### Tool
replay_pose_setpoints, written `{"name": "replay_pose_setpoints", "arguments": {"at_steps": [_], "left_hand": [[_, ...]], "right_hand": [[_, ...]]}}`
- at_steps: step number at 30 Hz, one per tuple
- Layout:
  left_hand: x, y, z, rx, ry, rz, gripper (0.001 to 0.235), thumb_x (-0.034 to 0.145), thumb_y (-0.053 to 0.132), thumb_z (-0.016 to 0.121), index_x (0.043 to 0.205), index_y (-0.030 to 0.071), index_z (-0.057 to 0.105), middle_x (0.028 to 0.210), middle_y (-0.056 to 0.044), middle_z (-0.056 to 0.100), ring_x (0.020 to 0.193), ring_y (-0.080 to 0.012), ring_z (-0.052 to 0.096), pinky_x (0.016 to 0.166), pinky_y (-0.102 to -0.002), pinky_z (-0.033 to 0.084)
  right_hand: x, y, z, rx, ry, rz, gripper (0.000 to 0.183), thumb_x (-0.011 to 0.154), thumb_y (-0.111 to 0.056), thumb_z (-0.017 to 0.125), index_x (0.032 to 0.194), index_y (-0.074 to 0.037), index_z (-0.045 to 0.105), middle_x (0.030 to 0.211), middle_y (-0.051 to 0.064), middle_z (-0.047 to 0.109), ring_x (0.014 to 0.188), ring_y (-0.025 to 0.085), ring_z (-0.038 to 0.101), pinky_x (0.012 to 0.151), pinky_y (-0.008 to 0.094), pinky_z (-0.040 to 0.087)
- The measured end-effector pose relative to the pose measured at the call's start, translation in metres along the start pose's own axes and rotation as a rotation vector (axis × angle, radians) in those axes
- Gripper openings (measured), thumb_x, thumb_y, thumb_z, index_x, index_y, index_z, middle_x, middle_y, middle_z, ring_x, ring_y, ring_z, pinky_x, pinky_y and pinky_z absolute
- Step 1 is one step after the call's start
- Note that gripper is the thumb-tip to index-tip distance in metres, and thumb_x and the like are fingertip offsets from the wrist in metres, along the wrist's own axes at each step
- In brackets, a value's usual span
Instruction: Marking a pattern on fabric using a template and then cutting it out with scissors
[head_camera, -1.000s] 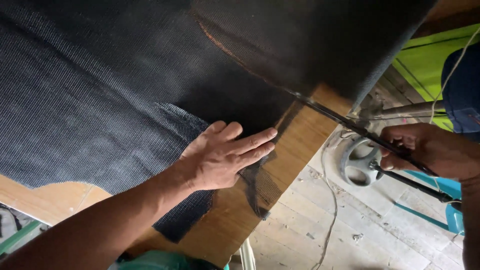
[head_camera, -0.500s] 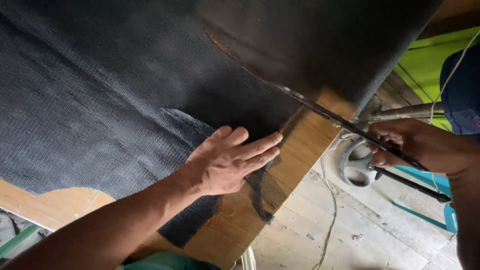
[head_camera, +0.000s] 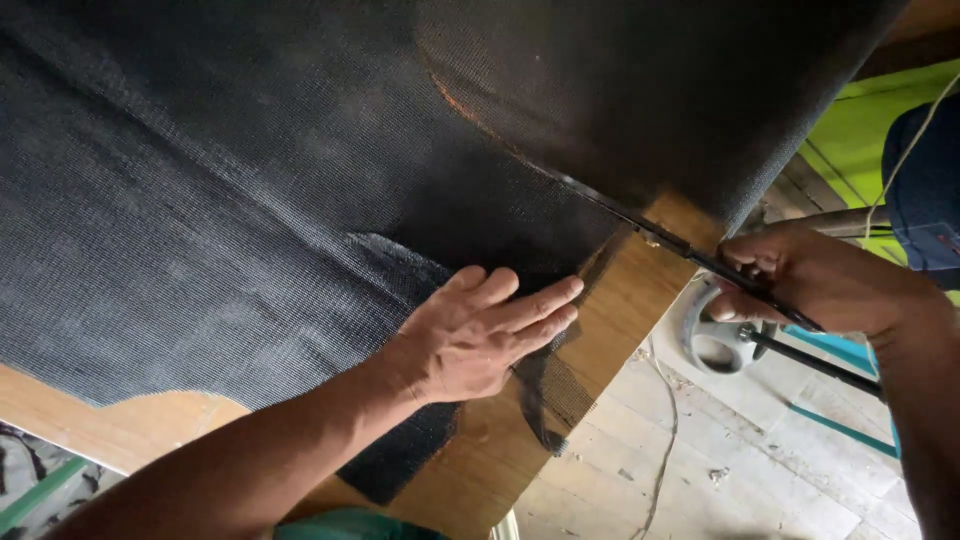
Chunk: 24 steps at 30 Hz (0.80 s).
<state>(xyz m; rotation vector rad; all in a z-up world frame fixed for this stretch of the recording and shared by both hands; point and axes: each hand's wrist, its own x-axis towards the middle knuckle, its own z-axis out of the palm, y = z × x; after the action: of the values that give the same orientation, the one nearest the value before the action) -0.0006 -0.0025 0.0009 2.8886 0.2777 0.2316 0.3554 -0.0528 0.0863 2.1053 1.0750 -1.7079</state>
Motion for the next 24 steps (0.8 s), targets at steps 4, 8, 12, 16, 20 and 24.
{"name": "replay_pose_setpoints", "arguments": {"at_steps": [4,8,12,16,20,24], "left_hand": [[0.002,-0.001,-0.001,-0.015,-0.1,0.007,0.061,0.095,0.027,0.045,0.155,0.031,0.042,0.167,0.012,0.024,0.092,-0.0191,0.039,0.076,-0.033,0.04],[0.001,0.0,0.002,-0.037,-0.161,0.022,0.067,0.091,0.027,0.047,0.156,0.031,0.037,0.168,0.01,0.02,0.095,-0.0196,0.041,0.079,-0.035,0.042],[-0.001,0.001,0.001,-0.055,-0.068,-0.004,0.065,0.091,0.025,0.049,0.155,0.03,0.042,0.167,0.01,0.025,0.098,-0.0208,0.044,0.085,-0.037,0.043],[0.001,-0.001,0.005,-0.067,-0.131,0.002,0.065,0.092,0.027,0.045,0.157,0.03,0.037,0.168,0.009,0.019,0.102,-0.0231,0.045,0.084,-0.039,0.042],[0.003,-0.002,-0.002,-0.094,-0.129,0.017,0.065,0.092,0.025,0.048,0.156,0.027,0.038,0.168,0.008,0.019,0.103,-0.024,0.044,0.085,-0.039,0.043],[0.004,-0.006,-0.003,-0.127,-0.043,0.035,0.059,0.094,0.023,0.048,0.152,0.024,0.047,0.164,0.004,0.033,0.093,-0.0231,0.046,0.075,-0.038,0.041]], "right_hand": [[0.004,-0.003,0.003,0.015,0.061,0.05,0.016,0.081,0.0,0.09,0.071,0.002,0.077,0.062,0.013,0.076,0.064,0.02,0.069,0.061,0.035,0.05],[-0.004,-0.034,0.008,-0.142,0.032,0.092,0.008,0.084,-0.015,0.084,0.08,-0.009,0.079,0.07,0.005,0.077,0.065,0.019,0.07,0.066,0.033,0.052],[-0.002,-0.044,0.02,-0.011,0.035,0.033,0.016,0.085,0.004,0.065,0.073,-0.006,0.069,0.065,0.01,0.073,0.07,0.021,0.077,0.063,0.033,0.05],[0.008,-0.024,0.024,0.128,0.033,-0.177,0.046,0.086,-0.004,0.085,0.053,-0.007,0.054,0.05,0.002,0.049,0.051,0.013,0.043,0.048,0.033,0.035],[-0.002,-0.068,0.029,-0.035,0.059,0.065,0.02,0.088,-0.019,0.079,0.076,-0.007,0.068,0.073,0.006,0.068,0.071,0.02,0.064,0.073,0.036,0.048],[-0.002,-0.076,0.042,0.042,0.129,-0.029,0.046,0.087,-0.018,0.087,0.057,-0.008,0.053,0.053,0.001,0.045,0.054,0.013,0.04,0.051,0.034,0.034]]}}
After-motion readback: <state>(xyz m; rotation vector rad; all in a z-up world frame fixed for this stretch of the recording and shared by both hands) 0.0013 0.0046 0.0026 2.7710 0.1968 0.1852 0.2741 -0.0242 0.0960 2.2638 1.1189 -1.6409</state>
